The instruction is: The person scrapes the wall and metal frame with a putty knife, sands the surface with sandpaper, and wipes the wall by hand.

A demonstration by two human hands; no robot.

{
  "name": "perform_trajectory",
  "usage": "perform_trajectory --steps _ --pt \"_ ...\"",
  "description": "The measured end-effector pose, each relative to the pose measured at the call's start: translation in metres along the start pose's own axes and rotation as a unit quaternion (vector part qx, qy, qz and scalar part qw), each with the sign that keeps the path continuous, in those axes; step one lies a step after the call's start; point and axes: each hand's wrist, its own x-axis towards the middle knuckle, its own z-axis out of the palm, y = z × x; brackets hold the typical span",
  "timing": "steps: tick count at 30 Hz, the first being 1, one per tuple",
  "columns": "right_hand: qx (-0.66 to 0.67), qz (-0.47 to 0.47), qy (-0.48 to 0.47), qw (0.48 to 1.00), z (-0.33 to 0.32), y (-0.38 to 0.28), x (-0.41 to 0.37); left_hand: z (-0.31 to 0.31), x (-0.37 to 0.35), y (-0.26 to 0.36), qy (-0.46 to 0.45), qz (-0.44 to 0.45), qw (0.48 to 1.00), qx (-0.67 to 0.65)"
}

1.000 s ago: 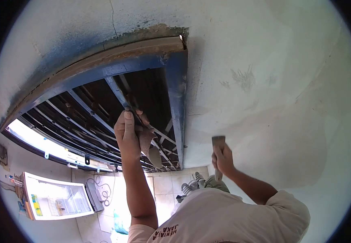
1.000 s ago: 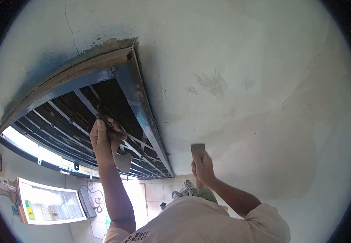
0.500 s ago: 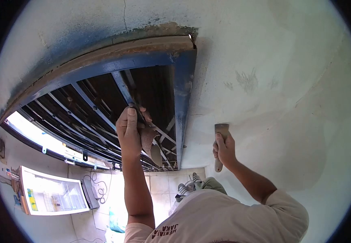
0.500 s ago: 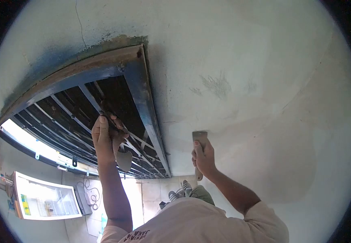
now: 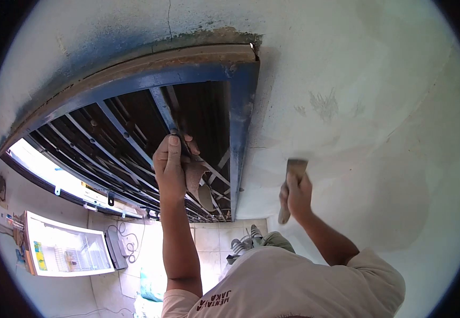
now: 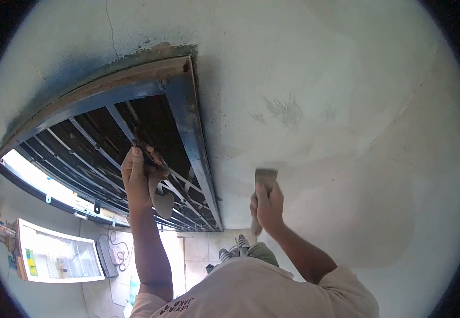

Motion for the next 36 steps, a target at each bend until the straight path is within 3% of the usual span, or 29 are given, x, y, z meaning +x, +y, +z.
perform_trajectory --steps 4,6,7,11,15,18,22,26,28,30,32,34,36 --pt "-0.043 0.085 -0.048 0.994 -0.023 0.053 -0.025 0.001 -0.002 0.005 0.008 -0.023 1.000 -0.001" --pt "-0.050 0.091 0.011 0.995 -0.019 0.042 0.007 -0.001 0.000 0.001 -0.003 -0.009 1.000 -0.017" --pt "-0.058 0.032 -0.015 0.998 -0.004 0.011 0.010 0.000 0.000 -0.001 -0.010 -0.004 1.000 -0.024" --pt "-0.011 0.007 -0.007 1.000 -0.014 0.019 0.002 -0.002 0.000 -0.004 0.004 0.003 1.000 -0.003" --pt "-0.038 0.097 -0.033 0.994 -0.023 0.049 -0.022 -0.002 0.000 -0.005 0.002 0.007 1.000 0.001" --pt "-0.027 0.019 -0.039 0.999 -0.008 0.018 0.013 0.002 -0.001 -0.003 0.009 0.003 1.000 -0.019" --pt "-0.005 0.011 -0.007 1.000 -0.016 0.012 0.004 0.003 -0.003 0.003 0.028 -0.022 0.999 0.004" --pt "0.022 0.122 -0.016 0.992 -0.040 0.058 -0.034 0.004 -0.004 0.007 0.024 -0.022 0.999 -0.008" --pt "0.074 0.232 -0.069 0.967 -0.055 0.085 -0.056 0.005 -0.004 0.010 0.026 -0.008 0.999 0.019" --pt "0.075 0.258 -0.076 0.960 -0.066 0.097 -0.062 0.007 -0.005 0.003 0.041 0.005 0.999 0.011" --pt "0.074 0.230 -0.152 0.958 -0.077 0.101 -0.064 0.007 -0.003 0.001 0.040 0.021 0.999 0.019" --pt "0.053 0.292 -0.216 0.930 -0.070 0.082 -0.076 0.005 -0.002 -0.003 0.027 0.043 0.999 0.016" --pt "0.058 0.277 -0.302 0.910 -0.087 0.118 -0.082 0.003 -0.004 0.001 0.015 0.049 0.998 0.019"
